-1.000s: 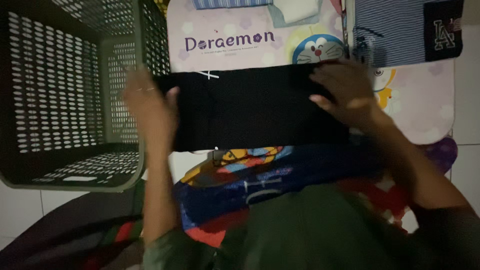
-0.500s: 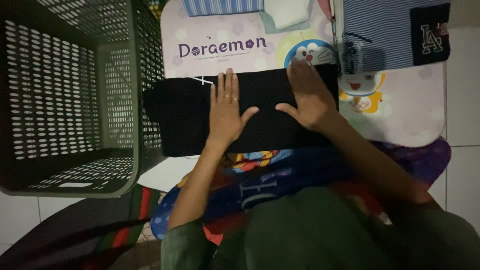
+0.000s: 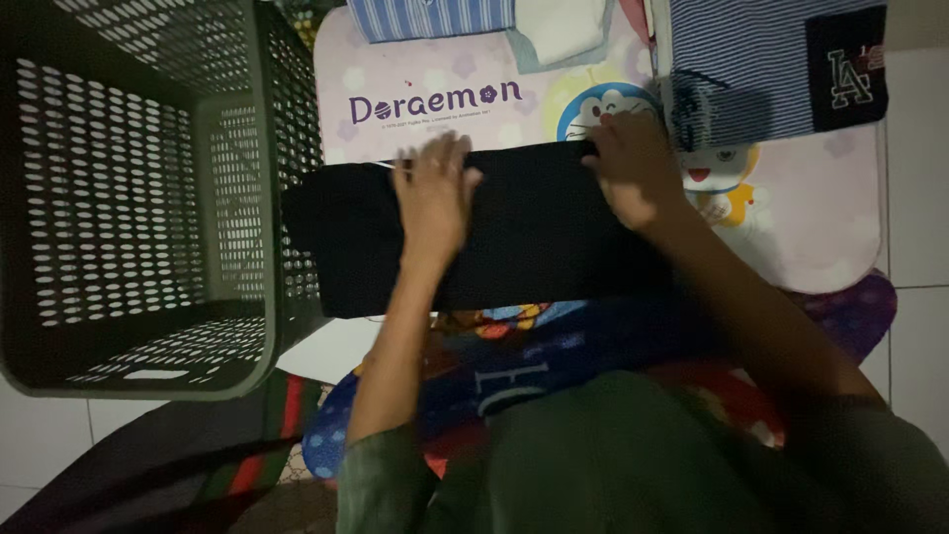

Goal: The person folds a black t-shirt and a blue striped t-shirt by hand on a patterned mat. They smooth each garment, fold the sides inward, fold the bottom up, and then fold the top down to create a compact rectangle.

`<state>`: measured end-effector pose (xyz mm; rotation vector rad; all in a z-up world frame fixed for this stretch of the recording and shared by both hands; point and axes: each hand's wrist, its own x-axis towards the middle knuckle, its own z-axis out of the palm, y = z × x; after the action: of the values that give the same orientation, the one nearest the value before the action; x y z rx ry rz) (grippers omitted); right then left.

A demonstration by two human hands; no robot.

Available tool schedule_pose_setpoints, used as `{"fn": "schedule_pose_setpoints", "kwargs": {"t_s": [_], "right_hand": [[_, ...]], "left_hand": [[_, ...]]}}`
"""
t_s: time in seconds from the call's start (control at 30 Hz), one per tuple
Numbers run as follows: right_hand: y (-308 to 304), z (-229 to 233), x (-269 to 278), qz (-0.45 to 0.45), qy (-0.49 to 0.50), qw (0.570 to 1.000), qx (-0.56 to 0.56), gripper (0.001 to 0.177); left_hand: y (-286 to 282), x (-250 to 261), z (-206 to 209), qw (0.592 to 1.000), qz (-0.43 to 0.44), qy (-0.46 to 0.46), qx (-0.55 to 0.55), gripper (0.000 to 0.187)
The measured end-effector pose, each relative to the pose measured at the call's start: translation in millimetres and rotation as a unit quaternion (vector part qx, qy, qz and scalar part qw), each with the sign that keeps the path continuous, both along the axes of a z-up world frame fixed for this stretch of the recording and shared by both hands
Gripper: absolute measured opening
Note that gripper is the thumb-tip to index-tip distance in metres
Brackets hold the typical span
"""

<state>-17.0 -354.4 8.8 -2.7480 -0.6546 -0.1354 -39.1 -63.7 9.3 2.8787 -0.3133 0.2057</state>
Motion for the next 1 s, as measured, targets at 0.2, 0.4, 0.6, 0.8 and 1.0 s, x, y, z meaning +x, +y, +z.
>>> {"fn": "schedule_pose_setpoints", "kwargs": {"t_s": [0.2,0.4,0.6,0.8,1.0], "right_hand": [[-11.6,-13.4,-2.7,0.011,-0.095,0.995,0.026,0.025],[-25.4,-9.9,-27.9,-0.023,-0.057,0.998,0.002,0.021],[-50.1,-12.6,-53.4,-0.042,-0.057,0.996,0.057,0.016],[-85.2,-25.9,-67.6,-0.153,0.107,0.962,0.2,0.019],[-48.4,5.4,-58.5,0.057,-0.118,0.988,-0.082,0.037]], "left_hand": [[52.9,38.2,32.0,0.997,-0.028,0.061,0.03,0.033],[77.7,45.3,58.0,0.987,-0.039,0.128,0.09,0.025],[71.4,58.9,55.5,0.995,-0.089,0.029,-0.014,0.029],[67.5,74.1,29.8,0.995,-0.003,-0.092,-0.034,0.043],[63.7,51.4,1.2,0.994,0.086,-0.071,0.006,0.074]]}}
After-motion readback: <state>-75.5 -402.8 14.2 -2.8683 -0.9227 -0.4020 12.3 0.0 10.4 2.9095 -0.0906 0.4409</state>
